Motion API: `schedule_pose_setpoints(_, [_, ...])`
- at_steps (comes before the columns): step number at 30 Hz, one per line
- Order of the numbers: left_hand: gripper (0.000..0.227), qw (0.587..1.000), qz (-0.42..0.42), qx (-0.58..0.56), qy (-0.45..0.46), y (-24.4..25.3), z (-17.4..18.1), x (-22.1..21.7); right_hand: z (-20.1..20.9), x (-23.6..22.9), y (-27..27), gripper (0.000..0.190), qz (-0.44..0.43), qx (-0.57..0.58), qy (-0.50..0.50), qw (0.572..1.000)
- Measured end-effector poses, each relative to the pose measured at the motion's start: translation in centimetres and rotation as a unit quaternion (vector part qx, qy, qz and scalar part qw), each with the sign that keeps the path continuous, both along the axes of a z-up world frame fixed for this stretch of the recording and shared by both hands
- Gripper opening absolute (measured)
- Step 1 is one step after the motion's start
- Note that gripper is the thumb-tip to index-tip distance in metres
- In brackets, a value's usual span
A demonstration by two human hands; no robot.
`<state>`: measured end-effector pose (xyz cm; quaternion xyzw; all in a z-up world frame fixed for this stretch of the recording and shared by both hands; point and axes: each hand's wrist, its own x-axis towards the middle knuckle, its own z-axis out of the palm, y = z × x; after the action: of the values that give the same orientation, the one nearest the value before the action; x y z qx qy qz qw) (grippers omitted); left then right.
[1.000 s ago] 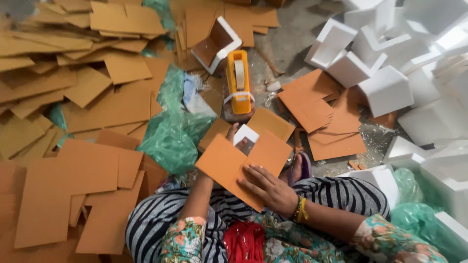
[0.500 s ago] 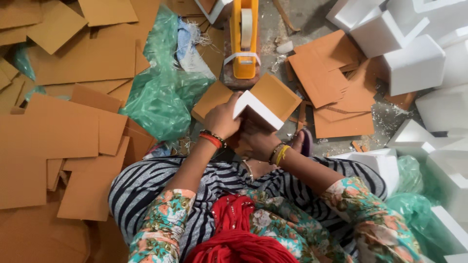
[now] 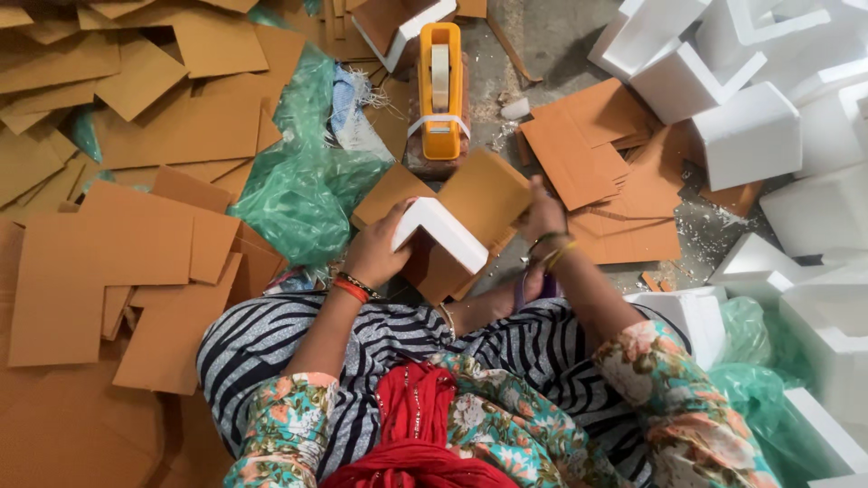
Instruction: The person sits on the floor and repeatedly assembles small cardboard boxes by inserting white foam inserts into the corners and securing them with tape. The person handles cardboard sheets and foam pieces one at a time, using a tape dispenser to seal the corners.
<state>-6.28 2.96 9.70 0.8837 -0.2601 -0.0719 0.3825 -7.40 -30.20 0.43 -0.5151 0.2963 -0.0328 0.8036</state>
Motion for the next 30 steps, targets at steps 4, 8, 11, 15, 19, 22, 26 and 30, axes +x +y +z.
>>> schedule_pose_setpoints(4, [0.081, 0.994, 0.106, 0.014, -0.019, -0.3, -0.6, -0.1, 4.9, -4.9, 7.7, 0.033, 0.206, -0.377, -0.246, 0.869])
schedule_pose_setpoints(8, [0.098, 0.989, 0.144, 0.032, 0.019, -0.8, 0.6, 0.1, 6.9, -2.6, 13.3, 0.033, 0.092, -0.381, -0.137, 0.910])
schedule_pose_setpoints(11, [0.100, 0.992, 0.105, -0.006, -0.068, -1.1, 0.4, 1.9, 4.7, 1.3, 13.6, 0.029, 0.061, -0.364, -0.141, 0.919])
schedule_pose_setpoints(15, [0.052, 0.994, 0.064, -0.019, -0.090, -1.4, -2.1, 5.2, 4.6, 3.0, 13.0, 0.026, 0.107, -0.334, -0.182, 0.919])
schedule_pose_setpoints(19, [0.045, 0.991, 0.096, -0.029, -0.087, -1.8, -3.2, 4.8, 10.7, 0.5, 13.8, 0.032, 0.150, -0.548, -0.286, 0.772])
schedule_pose_setpoints(22, [0.046, 0.990, 0.106, -0.053, -0.070, -2.3, -3.0, 4.7, 12.5, -3.1, 15.6, 0.048, 0.350, -0.629, -0.262, 0.642])
schedule_pose_setpoints(26, [0.048, 0.992, 0.109, -0.040, -0.038, -2.2, -1.5, 4.3, 8.5, -5.5, 19.1, 0.058, 0.377, -0.614, -0.099, 0.686])
schedule_pose_setpoints(30, [0.047, 0.992, 0.111, -0.063, -0.021, -2.2, -0.5, 4.5, 4.5, -5.4, 19.1, 0.039, 0.362, -0.605, -0.119, 0.699])
